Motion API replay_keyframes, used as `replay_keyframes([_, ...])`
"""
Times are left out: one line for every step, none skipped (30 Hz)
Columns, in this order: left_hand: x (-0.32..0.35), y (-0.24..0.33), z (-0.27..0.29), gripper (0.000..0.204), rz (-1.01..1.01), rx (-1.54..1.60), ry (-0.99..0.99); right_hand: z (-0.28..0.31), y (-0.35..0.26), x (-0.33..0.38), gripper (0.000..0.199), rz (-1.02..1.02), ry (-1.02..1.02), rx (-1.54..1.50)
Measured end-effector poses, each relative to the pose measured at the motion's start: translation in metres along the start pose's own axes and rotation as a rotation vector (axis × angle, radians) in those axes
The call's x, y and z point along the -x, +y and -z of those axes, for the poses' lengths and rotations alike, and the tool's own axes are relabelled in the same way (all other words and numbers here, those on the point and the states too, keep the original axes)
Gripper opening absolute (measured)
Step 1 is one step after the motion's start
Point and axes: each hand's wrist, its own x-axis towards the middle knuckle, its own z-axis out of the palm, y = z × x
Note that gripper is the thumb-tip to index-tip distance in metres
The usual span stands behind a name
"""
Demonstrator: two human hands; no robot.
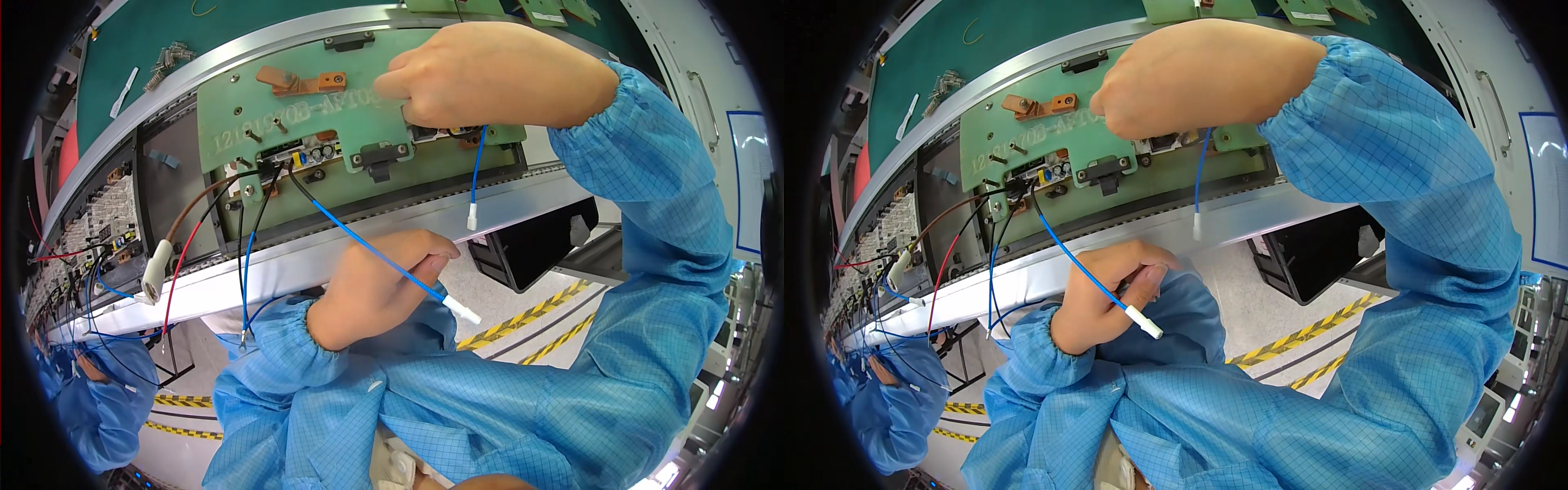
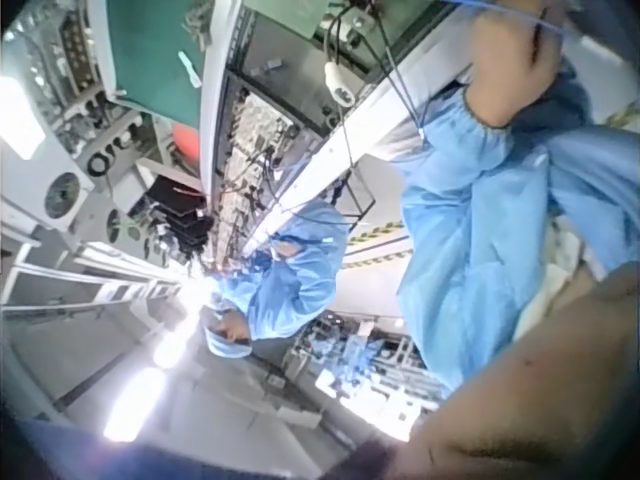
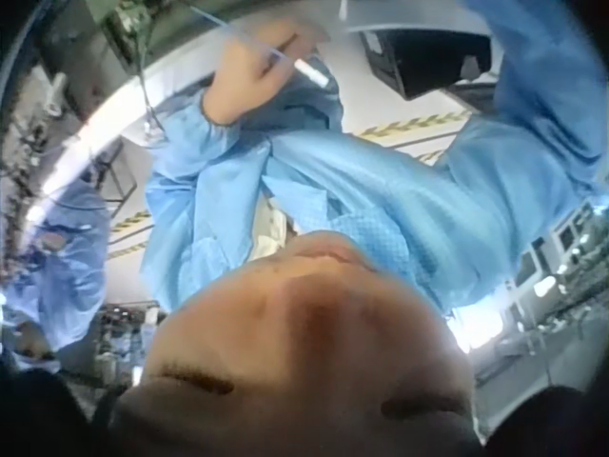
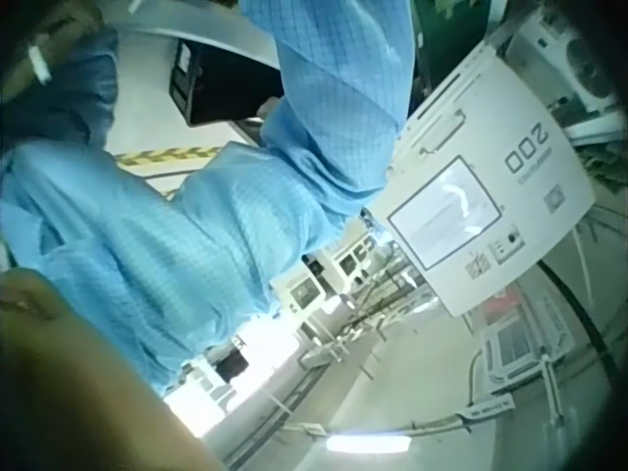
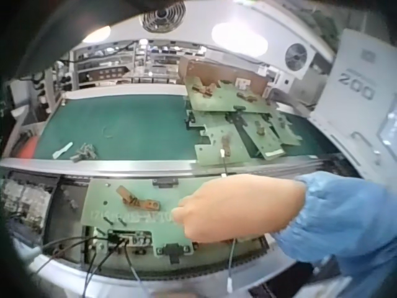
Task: Connecting wires and assembling components on electronic circuit boards at a manual assembly station.
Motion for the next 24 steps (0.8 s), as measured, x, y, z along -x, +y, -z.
replay_keyframes([0.000,0.000,0.001,0.013,-0.005,-0.006,-0.001,0.000,0.000,-0.001,0.006,-0.001,0.007,0.011])
replay_keyframes([0.000,-0.001,0.002,0.013,-0.006,-0.005,-0.003,-0.002,0.002,-0.002,0.006,-0.003,0.005,0.010])
replay_keyframes([0.000,-0.001,0.002,0.013,-0.002,-0.010,0.001,-0.003,0.004,-0.003,0.006,-0.017,-0.008,-0.013])
replay_keyframes([0.000,-0.002,0.002,0.013,0.000,-0.014,0.007,-0.002,0.004,-0.005,0.005,-0.031,-0.022,-0.035])
replay_keyframes([0.000,-0.002,0.003,0.013,-0.002,-0.014,0.006,0.001,0.004,-0.007,0.005,-0.033,-0.023,-0.034])
replay_keyframes([0.000,-0.001,0.003,0.013,0.000,-0.022,0.003,0.005,0.004,-0.008,0.004,-0.056,-0.089,-0.055])
replay_keyframes([0.000,-0.001,0.003,0.013,0.002,-0.032,0.004,0.008,0.003,-0.009,0.004,-0.077,-0.154,-0.075])
replay_keyframes([0.000,-0.001,0.003,0.013,-0.002,-0.035,0.005,0.008,0.005,-0.008,0.004,-0.078,-0.152,-0.071])
replay_keyframes([0.000,-0.001,0.002,0.011,0.028,-0.041,0.016,0.006,0.007,-0.008,0.004,-0.106,-0.147,-0.146])
replay_keyframes([0.001,-0.001,0.001,0.009,0.058,-0.048,0.031,0.004,0.008,-0.008,0.005,-0.130,-0.140,-0.221])
replay_keyframes([0.001,-0.001,0.001,0.009,0.053,-0.053,0.035,0.004,0.009,-0.007,0.005,-0.129,-0.137,-0.213])
replay_keyframes([0.001,-0.001,0.002,0.010,0.024,-0.051,0.022,0.004,0.009,-0.005,0.007,-0.146,-0.102,-0.302])
replay_keyframes([0.001,-0.001,0.003,0.012,-0.010,-0.052,0.011,0.006,0.009,-0.006,0.010,-0.161,-0.064,-0.386])
replay_keyframes([0.003,-0.004,0.002,0.012,-0.023,-0.063,0.018,0.010,0.008,-0.008,0.010,-0.159,-0.058,-0.369])
replay_keyframes([0.005,-0.007,-0.001,0.011,-0.047,-0.069,0.042,0.014,0.007,-0.010,0.010,-0.165,-0.145,-0.350])
replay_keyframes([0.005,-0.008,-0.002,0.011,-0.073,-0.077,0.065,0.017,0.007,-0.013,0.010,-0.174,-0.230,-0.328])
replay_keyframes([0.007,-0.002,0.000,0.013,-0.052,-0.051,0.057,0.019,0.008,-0.010,0.012,-0.172,-0.165,-0.400])
replay_keyframes([0.010,0.000,0.001,0.013,-0.066,-0.065,0.068,0.020,0.007,-0.006,0.012,-0.168,-0.158,-0.379])
replay_keyframes([0.015,-0.001,0.001,0.012,-0.073,-0.108,0.069,0.021,0.008,-0.003,0.015,-0.258,-0.120,-0.500])
replay_keyframes([0.022,-0.004,0.000,0.013,-0.074,-0.150,0.075,0.022,0.008,-0.001,0.019,-0.340,-0.079,-0.625])
replay_keyframes([0.032,-0.012,-0.005,0.015,-0.192,-0.196,0.124,0.023,0.010,0.002,0.019,-0.367,-0.064,-0.681])
replay_keyframes([0.045,-0.015,-0.009,0.015,-0.194,-0.207,0.143,0.024,0.010,0.010,0.019,-0.350,-0.059,-0.669])
replay_keyframes([0.062,-0.019,-0.013,0.015,-0.246,-0.166,0.099,0.023,0.008,0.016,0.016,-0.299,-0.025,-0.572])
replay_keyframes([0.078,-0.023,-0.017,0.014,-0.294,-0.126,0.054,0.021,0.005,0.018,0.014,-0.247,0.011,-0.477])
